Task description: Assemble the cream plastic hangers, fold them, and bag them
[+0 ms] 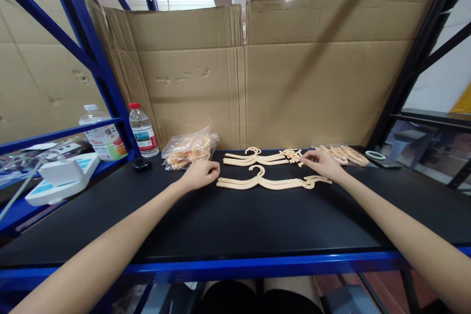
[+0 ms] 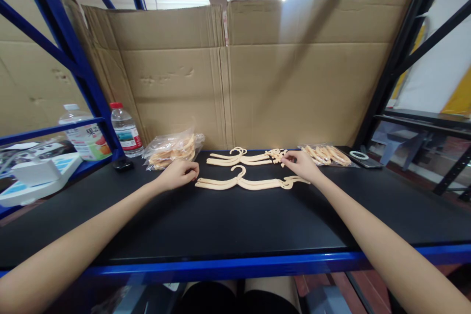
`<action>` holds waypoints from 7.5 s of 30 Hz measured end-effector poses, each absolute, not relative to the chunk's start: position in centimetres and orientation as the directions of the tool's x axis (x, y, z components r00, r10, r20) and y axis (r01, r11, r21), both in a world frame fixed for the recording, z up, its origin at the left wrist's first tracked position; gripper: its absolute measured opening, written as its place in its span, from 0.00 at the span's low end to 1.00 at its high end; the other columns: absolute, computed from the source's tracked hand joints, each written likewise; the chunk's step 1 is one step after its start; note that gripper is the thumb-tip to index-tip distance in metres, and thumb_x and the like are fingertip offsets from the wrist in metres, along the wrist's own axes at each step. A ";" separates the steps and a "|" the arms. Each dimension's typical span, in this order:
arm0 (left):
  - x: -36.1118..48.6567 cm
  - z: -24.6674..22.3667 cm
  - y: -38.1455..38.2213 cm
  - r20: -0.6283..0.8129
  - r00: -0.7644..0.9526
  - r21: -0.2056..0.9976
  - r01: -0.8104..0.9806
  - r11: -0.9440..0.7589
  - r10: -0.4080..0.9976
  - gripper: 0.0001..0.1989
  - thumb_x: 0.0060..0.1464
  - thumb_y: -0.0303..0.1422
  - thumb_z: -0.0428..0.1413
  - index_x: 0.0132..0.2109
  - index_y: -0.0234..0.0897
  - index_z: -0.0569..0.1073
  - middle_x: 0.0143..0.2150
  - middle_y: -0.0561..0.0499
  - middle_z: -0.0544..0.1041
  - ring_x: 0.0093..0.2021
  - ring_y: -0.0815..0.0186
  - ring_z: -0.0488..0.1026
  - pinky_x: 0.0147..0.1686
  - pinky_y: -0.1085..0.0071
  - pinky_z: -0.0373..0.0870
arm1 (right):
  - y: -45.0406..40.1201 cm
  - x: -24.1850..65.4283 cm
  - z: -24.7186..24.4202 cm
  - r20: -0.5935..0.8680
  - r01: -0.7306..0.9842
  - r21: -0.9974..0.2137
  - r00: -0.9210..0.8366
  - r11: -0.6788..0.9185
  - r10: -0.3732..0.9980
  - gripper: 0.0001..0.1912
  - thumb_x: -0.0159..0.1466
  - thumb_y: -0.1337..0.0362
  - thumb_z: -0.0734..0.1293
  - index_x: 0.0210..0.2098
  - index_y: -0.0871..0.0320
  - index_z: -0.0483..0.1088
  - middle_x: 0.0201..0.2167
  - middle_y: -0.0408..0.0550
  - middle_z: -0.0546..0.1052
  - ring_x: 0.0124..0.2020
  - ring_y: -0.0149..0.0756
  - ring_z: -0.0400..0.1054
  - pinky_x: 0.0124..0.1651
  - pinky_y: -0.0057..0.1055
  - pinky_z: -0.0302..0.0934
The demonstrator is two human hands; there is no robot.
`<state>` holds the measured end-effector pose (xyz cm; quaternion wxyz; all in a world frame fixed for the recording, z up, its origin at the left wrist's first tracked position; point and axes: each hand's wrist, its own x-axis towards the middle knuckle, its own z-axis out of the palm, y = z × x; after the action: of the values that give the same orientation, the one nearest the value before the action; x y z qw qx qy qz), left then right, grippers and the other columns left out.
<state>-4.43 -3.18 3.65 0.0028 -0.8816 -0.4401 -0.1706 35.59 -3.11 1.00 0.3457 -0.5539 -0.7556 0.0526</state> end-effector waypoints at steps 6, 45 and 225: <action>-4.4 3.4 -3.3 0.340 0.538 0.135 0.784 -0.606 0.772 0.11 0.46 0.26 0.46 0.28 0.37 0.73 0.22 0.54 0.73 0.23 0.68 0.68 0.25 0.75 0.58 | -3.0 35.8 0.8 0.488 0.812 -0.456 -0.115 0.365 0.865 0.19 0.59 0.51 0.59 0.28 0.59 0.73 0.23 0.48 0.73 0.25 0.37 0.63 0.29 0.32 0.55; -3.9 -0.2 0.7 0.462 0.498 0.228 0.733 -0.641 0.734 0.20 0.57 0.31 0.46 0.54 0.30 0.69 0.56 0.41 0.72 0.55 0.57 0.69 0.56 0.61 0.63 | 1.6 40.0 -2.0 0.493 0.887 -0.257 -0.221 0.383 0.842 0.15 0.55 0.67 0.61 0.38 0.59 0.76 0.34 0.52 0.77 0.36 0.44 0.69 0.41 0.40 0.63; -4.4 3.8 -3.1 0.370 0.586 0.300 0.659 -0.689 0.721 0.11 0.57 0.31 0.41 0.29 0.37 0.63 0.24 0.55 0.63 0.25 0.67 0.61 0.28 0.72 0.57 | -2.6 38.2 1.3 0.252 0.501 -0.826 -0.084 0.259 0.964 0.18 0.45 0.48 0.72 0.26 0.56 0.72 0.30 0.47 0.76 0.36 0.40 0.68 0.42 0.36 0.60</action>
<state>-4.36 -3.12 3.77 -0.0655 -0.8880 -0.3887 -0.2367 38.17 -2.64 1.35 0.4094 -0.5388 -0.6797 0.2830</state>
